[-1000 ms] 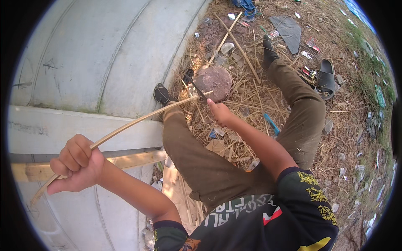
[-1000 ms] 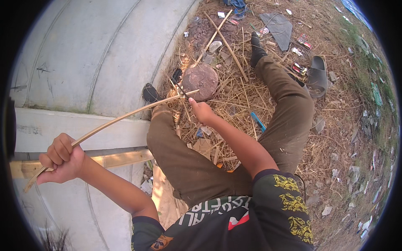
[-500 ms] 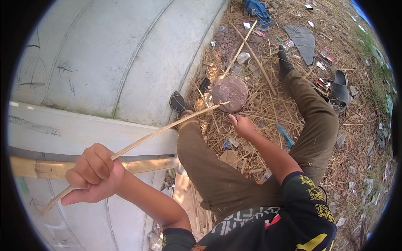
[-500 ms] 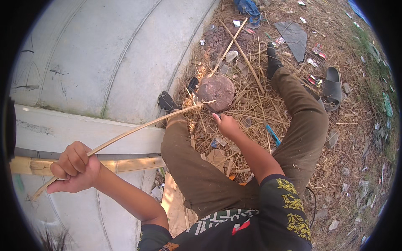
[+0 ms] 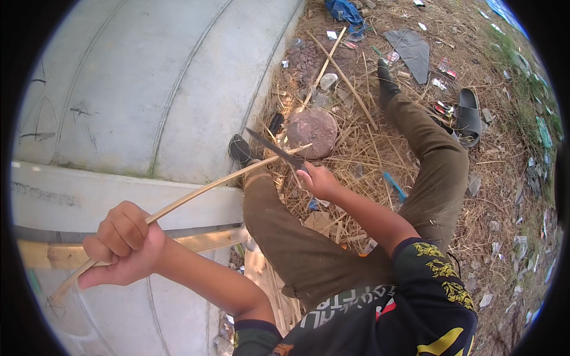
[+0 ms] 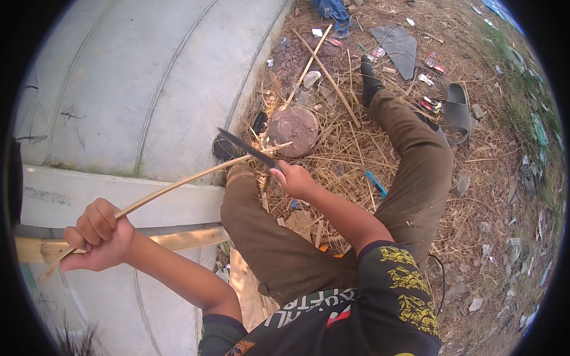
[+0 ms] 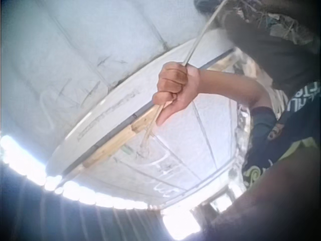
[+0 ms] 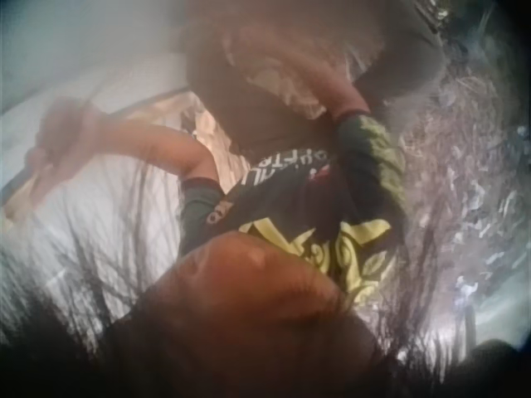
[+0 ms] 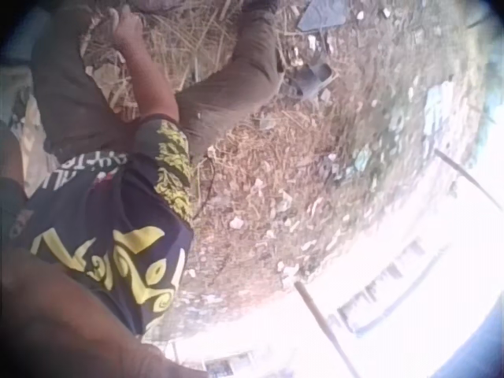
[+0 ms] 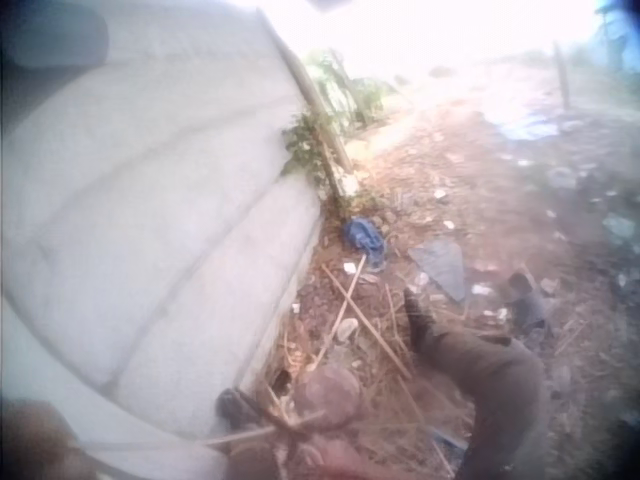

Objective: The person sits on the ground and uses a knife to sharpen a thin wooden stick, repeatedly scraping the blade along the wood to create a pointed tip. The person holds the stick in the left hand and the knife in the right hand, working over a small wooden block on the ground.

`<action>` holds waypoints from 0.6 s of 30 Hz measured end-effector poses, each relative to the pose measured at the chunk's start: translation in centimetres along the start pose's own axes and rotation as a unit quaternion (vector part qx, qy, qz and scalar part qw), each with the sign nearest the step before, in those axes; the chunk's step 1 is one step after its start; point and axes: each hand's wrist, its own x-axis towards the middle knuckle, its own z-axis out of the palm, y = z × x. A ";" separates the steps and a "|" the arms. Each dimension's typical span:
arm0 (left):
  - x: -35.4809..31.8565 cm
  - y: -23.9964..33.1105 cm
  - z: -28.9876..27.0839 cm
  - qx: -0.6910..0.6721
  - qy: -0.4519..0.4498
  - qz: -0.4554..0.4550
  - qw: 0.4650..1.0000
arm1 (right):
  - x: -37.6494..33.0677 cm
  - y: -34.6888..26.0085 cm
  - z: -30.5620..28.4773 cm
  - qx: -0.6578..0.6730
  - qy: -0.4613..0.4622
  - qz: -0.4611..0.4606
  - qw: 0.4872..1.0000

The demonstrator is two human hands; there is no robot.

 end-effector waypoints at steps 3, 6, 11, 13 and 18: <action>0.4 0.9 -0.1 -0.025 -0.017 -0.032 0.999 | -0.6 6.6 -0.5 -0.105 0.015 0.133 0.985; -0.5 1.3 -2.1 0.014 0.028 -0.008 0.999 | 1.4 4.2 -1.4 0.052 -0.109 0.243 0.962; -1.8 2.4 -3.5 0.041 0.113 0.007 0.993 | 0.1 -3.2 -1.3 0.178 -0.101 0.191 0.960; -1.9 2.3 -3.4 0.044 0.124 0.002 0.991 | -1.0 -6.3 -1.8 0.005 -0.054 -0.025 0.998; -1.2 1.8 -2.0 0.038 0.079 -0.001 0.996 | -1.2 1.0 -0.9 -0.003 -0.026 0.057 0.998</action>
